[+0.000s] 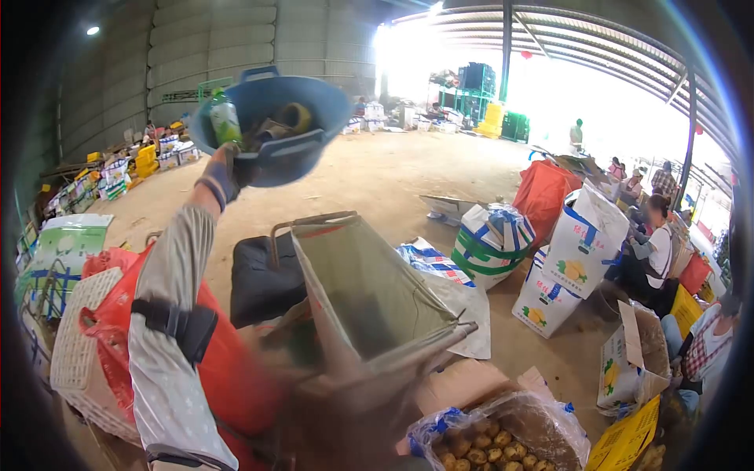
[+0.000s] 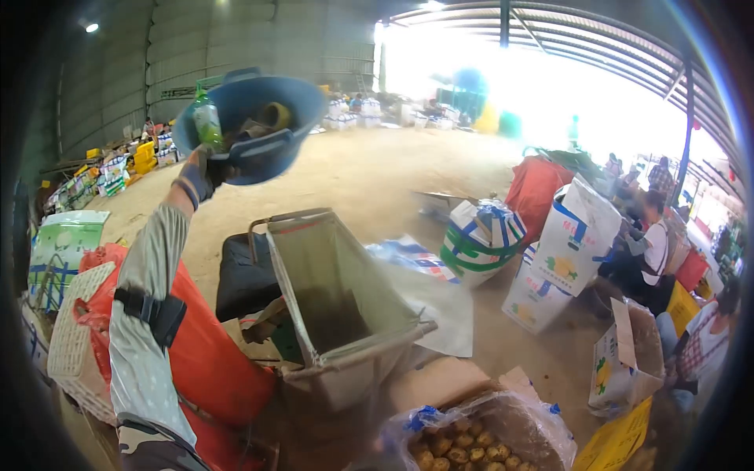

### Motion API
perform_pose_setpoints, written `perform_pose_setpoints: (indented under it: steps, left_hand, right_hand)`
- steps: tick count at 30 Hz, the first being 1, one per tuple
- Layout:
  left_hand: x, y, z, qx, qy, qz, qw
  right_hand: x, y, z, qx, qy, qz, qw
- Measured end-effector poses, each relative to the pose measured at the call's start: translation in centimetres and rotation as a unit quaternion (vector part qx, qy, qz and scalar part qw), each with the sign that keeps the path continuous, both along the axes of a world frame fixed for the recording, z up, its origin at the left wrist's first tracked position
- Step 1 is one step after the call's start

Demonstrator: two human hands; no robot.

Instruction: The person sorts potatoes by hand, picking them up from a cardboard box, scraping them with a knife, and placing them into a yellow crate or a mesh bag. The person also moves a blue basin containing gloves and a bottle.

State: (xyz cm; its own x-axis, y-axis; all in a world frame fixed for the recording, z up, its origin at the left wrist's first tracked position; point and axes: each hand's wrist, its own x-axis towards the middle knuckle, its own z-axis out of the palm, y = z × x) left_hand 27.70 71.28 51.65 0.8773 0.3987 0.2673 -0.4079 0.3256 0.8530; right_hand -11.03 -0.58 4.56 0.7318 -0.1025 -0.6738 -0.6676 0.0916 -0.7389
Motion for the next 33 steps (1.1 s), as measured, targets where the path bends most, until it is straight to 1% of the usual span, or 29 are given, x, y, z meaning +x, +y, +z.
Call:
perform_pose_setpoints:
  steps: [2, 4, 6, 8, 9, 10, 11, 12, 14, 15, 16, 17, 18, 20, 21, 22, 23, 24, 25, 26, 27, 28, 29, 31, 32, 33]
  left_hand:
    - [-6.7, -4.2, 0.5, -0.044, 0.045, -0.023, 0.998]
    - [-9.1, -4.6, -1.1, -0.051, 0.049, -0.123, 0.99]
    - [-13.9, -9.9, -2.0, -0.077, 0.038, -0.13, 0.988]
    - [-19.1, -15.9, -1.9, -0.049, 0.09, -0.124, 0.987]
    - [-21.6, -19.0, -1.7, 0.005, 0.075, -0.13, 0.989]
    - [-23.0, -21.5, -2.0, 0.082, 0.026, -0.153, 0.984]
    - [-24.3, -23.9, -2.3, 0.152, -0.029, -0.17, 0.973]
    - [-25.4, -26.0, -2.8, 0.243, -0.118, -0.198, 0.942]
    - [-27.9, -29.8, -2.2, 0.22, -0.126, -0.307, 0.917]
    - [-31.9, -32.5, 0.1, 0.108, -0.041, -0.381, 0.917]
    - [-34.3, -34.3, 1.2, -0.005, 0.049, -0.444, 0.894]
    - [-33.9, -35.0, -0.5, 0.225, -0.05, -0.391, 0.891]
    - [-33.5, -35.7, -2.1, 0.423, -0.149, -0.279, 0.849]
    - [-35.7, -38.8, -3.7, 0.469, -0.154, -0.209, 0.844]
    - [-36.5, -39.5, -4.6, 0.522, -0.18, -0.183, 0.813]
    - [-37.1, -40.2, -5.5, 0.572, -0.208, -0.162, 0.777]
    - [-37.4, -41.1, -6.7, 0.615, -0.239, -0.151, 0.736]
    - [-37.6, -42.4, -8.0, 0.621, -0.259, -0.172, 0.719]
    - [-38.0, -43.4, -9.2, 0.617, -0.267, -0.205, 0.711]
    - [-38.3, -44.2, -10.4, 0.613, -0.274, -0.23, 0.704]
    - [-38.5, -44.8, -11.9, 0.61, -0.279, -0.248, 0.698]
    - [-38.7, -45.2, -13.4, 0.611, -0.287, -0.257, 0.691]
    - [-39.0, -45.1, -15.4, 0.623, -0.298, -0.247, 0.679]
    - [-40.0, -44.7, -18.9, 0.652, -0.317, -0.224, 0.651]
    - [-40.3, -45.1, -20.1, 0.669, -0.326, -0.208, 0.635]
    - [-41.1, -46.8, -19.6, 0.444, -0.029, -0.346, 0.826]
  right_hand:
    - [1.1, 0.1, 1.2, 0.002, -0.032, 0.013, 0.999]
    - [1.8, 0.1, 2.5, 0.005, -0.065, 0.023, 0.998]
    - [2.0, -0.3, 3.9, 0.006, -0.099, 0.025, 0.995]
    - [1.6, -1.1, 5.2, 0.007, -0.13, 0.021, 0.991]
    - [1.2, -1.7, 5.9, 0.01, -0.145, 0.013, 0.989]
    - [0.7, -2.5, 6.5, 0.013, -0.16, -0.001, 0.987]
    - [0.2, -3.5, 7.2, 0.017, -0.177, -0.019, 0.984]
    - [-0.5, -4.8, 7.7, 0.02, -0.193, -0.043, 0.98]
    - [-1.5, -7.8, 8.9, 0.034, -0.236, -0.091, 0.967]
    - [-2.2, -9.2, 10.0, 0.031, -0.27, -0.105, 0.957]
    - [-2.8, -9.9, 11.7, 0.02, -0.314, -0.112, 0.943]
    - [-3.7, -9.6, 15.3, -0.015, -0.368, -0.1, 0.924]
    - [-4.6, -9.2, 18.9, -0.051, -0.422, -0.091, 0.901]
    - [-6.7, -9.7, 24.2, -0.034, -0.549, -0.038, 0.834]
    - [-6.8, -12.3, 24.2, 0.068, -0.526, -0.014, 0.848]
    - [-7.5, -12.1, 25.7, 0.15, -0.509, -0.079, 0.844]
    - [-8.1, -11.8, 27.2, 0.229, -0.494, -0.148, 0.826]
    - [-9.6, -9.2, 29.6, 0.273, -0.48, -0.308, 0.775]
    - [-10.0, -13.8, 24.7, -0.015, -0.548, -0.25, 0.798]
    - [-11.3, -15.9, 21.3, -0.143, -0.541, -0.219, 0.799]
    - [-12.7, -18.0, 17.8, -0.269, -0.526, -0.194, 0.783]
    - [-14.6, -17.8, 17.2, -0.106, -0.523, -0.185, 0.825]
    - [-16.6, -17.6, 16.7, 0.054, -0.496, -0.192, 0.845]
    - [-19.5, -17.3, 14.2, 0.299, -0.44, -0.172, 0.829]
    - [-19.4, -16.4, 13.3, 0.122, -0.516, -0.139, 0.836]
    - [-19.2, -15.1, 13.2, -0.109, -0.558, -0.128, 0.813]
